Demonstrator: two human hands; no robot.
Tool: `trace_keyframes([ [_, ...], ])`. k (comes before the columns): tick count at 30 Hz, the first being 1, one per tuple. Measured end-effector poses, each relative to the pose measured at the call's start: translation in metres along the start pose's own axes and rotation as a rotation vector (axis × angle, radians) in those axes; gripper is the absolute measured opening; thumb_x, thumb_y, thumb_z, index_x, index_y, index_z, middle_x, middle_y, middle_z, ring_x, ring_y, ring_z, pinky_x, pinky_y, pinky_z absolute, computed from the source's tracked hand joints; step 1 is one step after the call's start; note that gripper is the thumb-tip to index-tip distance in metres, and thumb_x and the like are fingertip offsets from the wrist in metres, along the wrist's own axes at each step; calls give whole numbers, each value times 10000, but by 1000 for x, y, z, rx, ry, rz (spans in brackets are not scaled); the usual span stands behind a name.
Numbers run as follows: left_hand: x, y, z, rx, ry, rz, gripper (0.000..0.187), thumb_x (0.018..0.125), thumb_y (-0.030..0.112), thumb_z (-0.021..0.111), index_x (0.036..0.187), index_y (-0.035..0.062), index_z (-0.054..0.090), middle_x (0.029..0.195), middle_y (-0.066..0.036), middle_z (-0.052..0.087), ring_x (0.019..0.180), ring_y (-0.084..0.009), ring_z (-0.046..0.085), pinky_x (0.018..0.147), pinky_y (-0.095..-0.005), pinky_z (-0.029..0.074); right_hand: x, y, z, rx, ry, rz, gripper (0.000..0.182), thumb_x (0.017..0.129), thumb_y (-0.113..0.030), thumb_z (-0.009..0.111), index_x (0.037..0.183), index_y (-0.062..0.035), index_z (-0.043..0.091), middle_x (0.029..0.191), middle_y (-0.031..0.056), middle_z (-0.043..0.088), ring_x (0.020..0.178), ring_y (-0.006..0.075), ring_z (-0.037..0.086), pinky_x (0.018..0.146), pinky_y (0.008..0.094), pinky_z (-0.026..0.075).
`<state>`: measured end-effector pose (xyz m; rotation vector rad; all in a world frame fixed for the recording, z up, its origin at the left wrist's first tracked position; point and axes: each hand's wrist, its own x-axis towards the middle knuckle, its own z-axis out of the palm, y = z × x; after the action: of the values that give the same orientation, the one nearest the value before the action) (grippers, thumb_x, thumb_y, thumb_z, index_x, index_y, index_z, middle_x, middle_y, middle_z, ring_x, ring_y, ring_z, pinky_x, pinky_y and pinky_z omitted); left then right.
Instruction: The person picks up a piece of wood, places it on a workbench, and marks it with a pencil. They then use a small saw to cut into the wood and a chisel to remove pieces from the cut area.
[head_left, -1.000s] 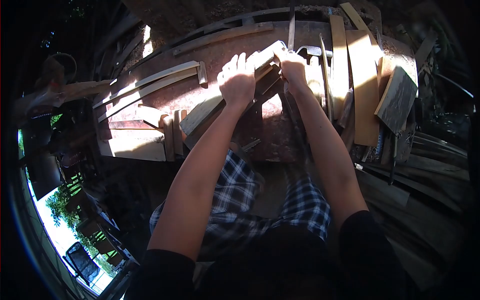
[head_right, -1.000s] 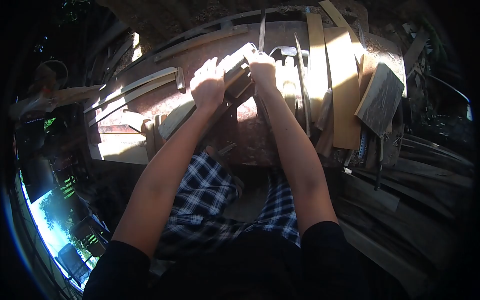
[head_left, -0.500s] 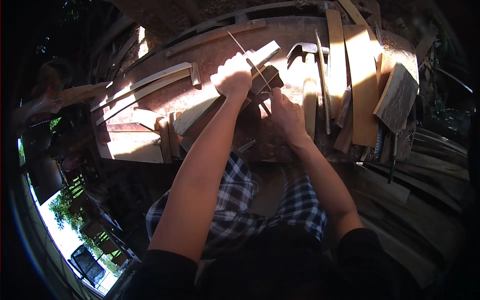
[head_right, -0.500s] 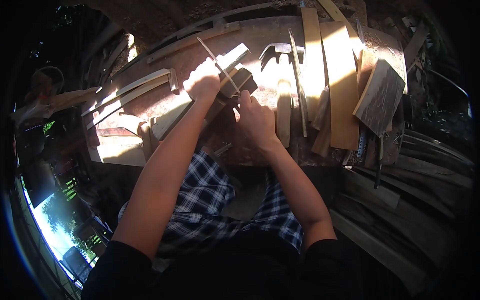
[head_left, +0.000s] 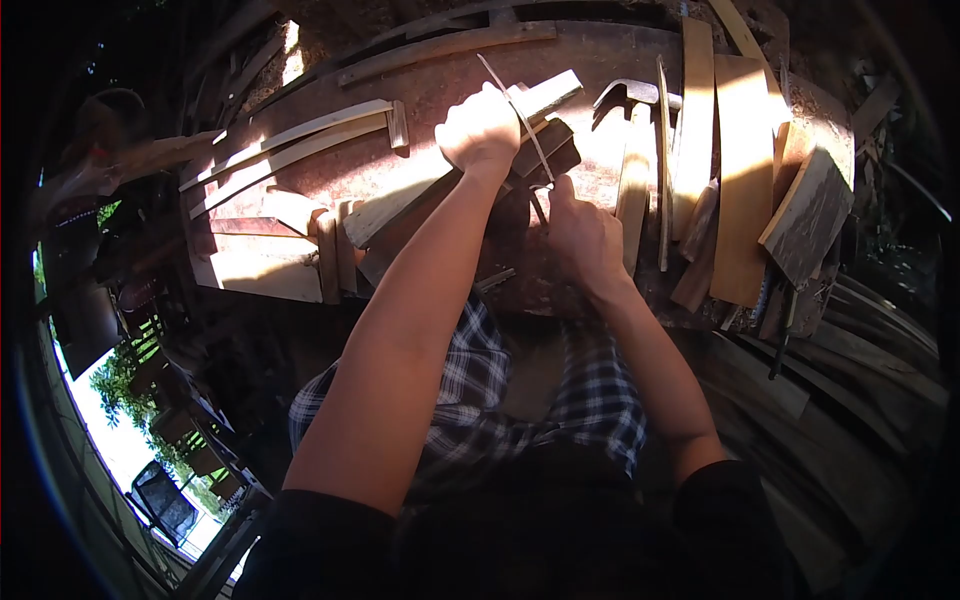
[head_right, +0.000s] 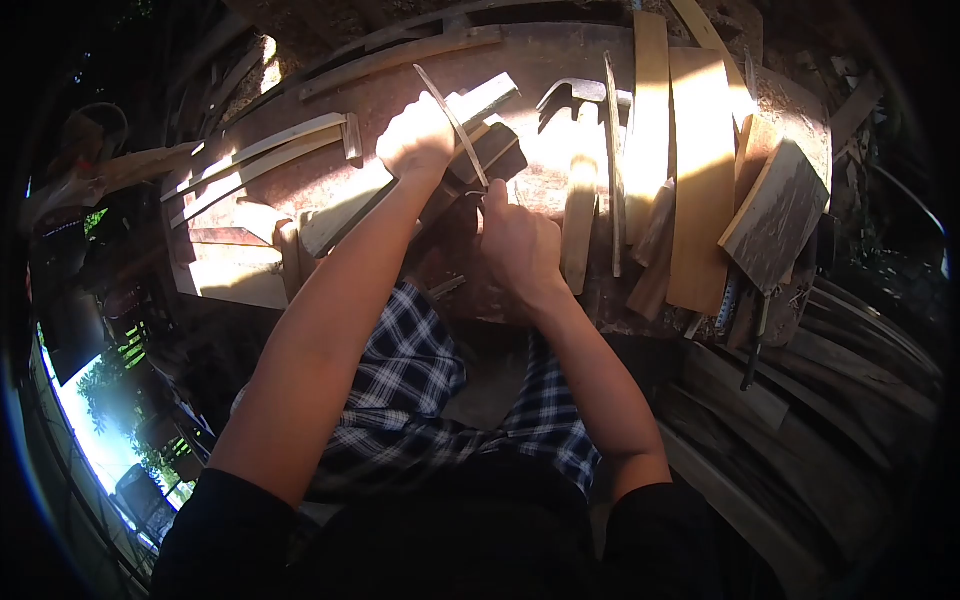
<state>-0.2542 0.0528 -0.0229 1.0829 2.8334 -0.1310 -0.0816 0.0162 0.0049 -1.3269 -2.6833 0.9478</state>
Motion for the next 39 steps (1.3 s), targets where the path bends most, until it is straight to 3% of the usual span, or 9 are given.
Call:
trace_keyframes([
  [4, -1, -1, 1, 29, 43, 7, 248, 915, 306, 475, 926, 167, 680, 875, -54, 717, 838, -256, 697, 690, -410, 517, 0, 5, -8, 101, -90, 75, 227, 987, -257, 420, 992, -35, 466, 707, 254, 646, 709, 441, 654, 631, 532, 503],
  [11, -4, -1, -3, 8, 17, 7, 228, 894, 292, 504, 943, 161, 684, 899, -52, 722, 855, -259, 705, 689, -398, 543, -3, 12, -14, 68, -125, 79, 233, 995, -257, 405, 970, -33, 464, 717, 256, 646, 712, 450, 650, 634, 534, 501],
  [13, 0, 1, -3, 41, -15, 5, 236, 891, 308, 511, 949, 159, 685, 905, -56, 723, 876, -261, 706, 716, -386, 552, 29, 3, -9, 76, -1, -22, 116, 894, -124, 461, 923, -17, 494, 677, 226, 654, 651, 397, 674, 583, 491, 528],
  [20, 0, 3, -5, 33, -27, -28, 208, 878, 273, 535, 963, 150, 680, 944, -64, 719, 886, -258, 705, 719, -382, 553, -9, 14, -13, 113, -77, 14, 144, 869, -149, 516, 922, -26, 461, 688, 220, 656, 674, 409, 672, 590, 492, 526],
  [22, -1, 0, -4, 47, -16, -23, 207, 879, 270, 532, 951, 147, 683, 942, -66, 719, 888, -261, 704, 716, -379, 554, -26, 18, -18, 79, -168, 106, 205, 992, -235, 417, 983, -34, 457, 680, 223, 642, 705, 422, 657, 632, 517, 509],
  [29, 1, 0, -4, 37, -36, 14, 192, 872, 237, 527, 930, 144, 685, 907, -63, 716, 898, -256, 692, 711, -381, 550, 53, 0, 2, 167, -39, 0, 198, 997, -229, 402, 997, -39, 458, 707, 246, 640, 724, 429, 654, 642, 539, 499],
  [33, 0, 0, 1, 55, -6, 7, 170, 866, 235, 535, 911, 145, 672, 883, -57, 712, 872, -247, 689, 707, -388, 545, -10, 19, -9, 151, -159, 88, 203, 1001, -237, 400, 996, -42, 458, 720, 236, 647, 728, 430, 655, 645, 550, 496],
  [36, -3, -1, 2, 81, 30, 16, 162, 865, 236, 535, 900, 151, 669, 886, -48, 709, 881, -239, 682, 718, -390, 537, -12, 15, -12, 105, -111, 74, 103, 911, -133, 462, 936, -34, 453, 678, 203, 652, 665, 405, 668, 597, 502, 527],
  [39, 2, 1, 1, 60, -4, 5, 176, 869, 240, 528, 927, 154, 671, 901, -45, 706, 906, -234, 675, 725, -389, 535, 39, 2, -1, 116, -29, 12, 151, 904, -175, 500, 947, -38, 454, 697, 211, 659, 667, 412, 667, 602, 511, 524],
])
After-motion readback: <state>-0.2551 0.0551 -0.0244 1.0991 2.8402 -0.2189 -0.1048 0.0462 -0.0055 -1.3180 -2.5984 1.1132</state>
